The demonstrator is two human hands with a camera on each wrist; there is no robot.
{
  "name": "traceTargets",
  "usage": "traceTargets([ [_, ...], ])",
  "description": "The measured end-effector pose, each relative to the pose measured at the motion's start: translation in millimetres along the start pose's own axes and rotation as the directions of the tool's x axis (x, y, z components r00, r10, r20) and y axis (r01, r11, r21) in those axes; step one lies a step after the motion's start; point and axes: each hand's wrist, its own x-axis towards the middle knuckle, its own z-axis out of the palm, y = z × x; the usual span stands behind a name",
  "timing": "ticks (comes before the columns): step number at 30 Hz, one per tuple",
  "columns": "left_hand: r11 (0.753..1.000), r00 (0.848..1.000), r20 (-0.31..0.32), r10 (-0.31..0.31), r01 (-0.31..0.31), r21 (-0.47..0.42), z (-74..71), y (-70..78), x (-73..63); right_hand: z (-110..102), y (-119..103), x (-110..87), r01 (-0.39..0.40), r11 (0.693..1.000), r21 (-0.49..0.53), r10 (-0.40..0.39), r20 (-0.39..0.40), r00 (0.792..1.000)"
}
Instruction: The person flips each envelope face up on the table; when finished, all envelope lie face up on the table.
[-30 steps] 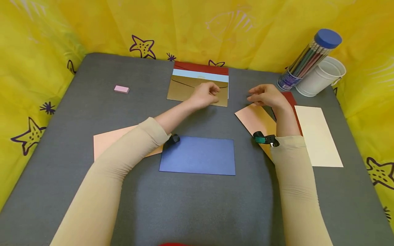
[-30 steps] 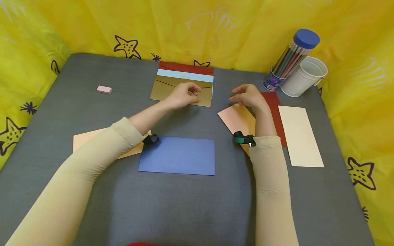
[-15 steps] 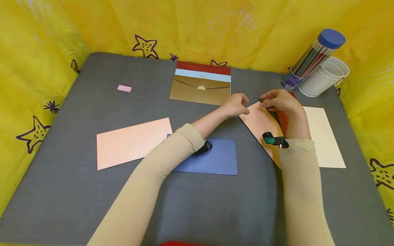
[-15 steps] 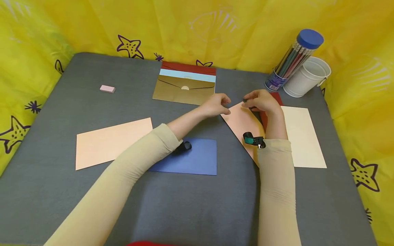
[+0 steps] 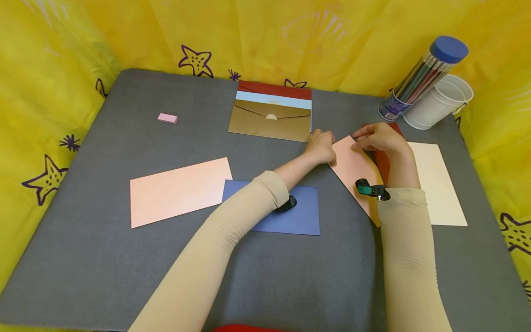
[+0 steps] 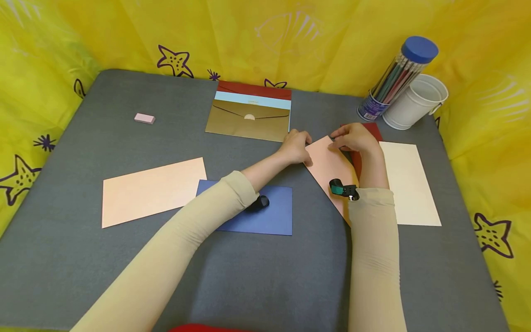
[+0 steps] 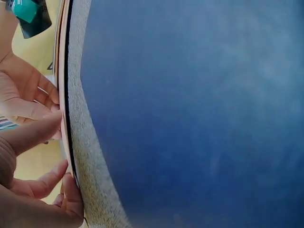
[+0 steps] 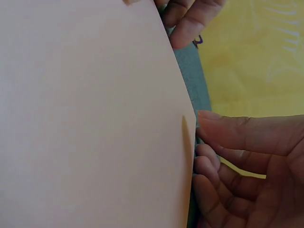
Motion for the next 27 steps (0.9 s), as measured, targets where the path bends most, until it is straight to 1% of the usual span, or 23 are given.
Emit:
traceTargets([
  [6,0.999,0.999,-0.014,-0.033,0.033,0.0,4.9,-0.3,-1.7,0,5,3.5,0.06,0.998,-0.013,-0.06,0.006,0.998],
  [10,1.0,1.0,-0.019,-0.021,0.022,0.015,6.4,-0.9,-1.2,2,4,4.9,0.043,0.997,-0.069,-0.044,-0.018,0.999],
  [14,0.999,1.0,-0.028,-0.013,0.014,0.029,6.6,-1.7,-1.0,4,2,5.6,0.019,0.996,-0.087,-0.021,-0.022,1.0],
  [18,0.999,0.999,-0.039,-0.031,0.031,0.012,6.0,-1.3,-0.7,4,-1,6.4,0.014,0.996,-0.084,-0.016,-0.023,1.0],
  [22,0.999,0.997,-0.047,-0.054,0.054,0.0,5.1,-0.2,0.8,6,-3,6.3,0.029,0.997,-0.073,-0.032,-0.033,0.999],
  [24,0.999,0.998,-0.044,-0.047,0.048,0.021,4.2,-0.5,1.3,7,-3,5.4,0.036,0.998,-0.053,-0.038,-0.033,0.999],
  [27,0.997,0.999,-0.036,0.003,0.0,0.082,2.2,-2.3,1.7,10,-4,5.0,0.042,0.999,-0.005,-0.042,-0.025,0.999],
])
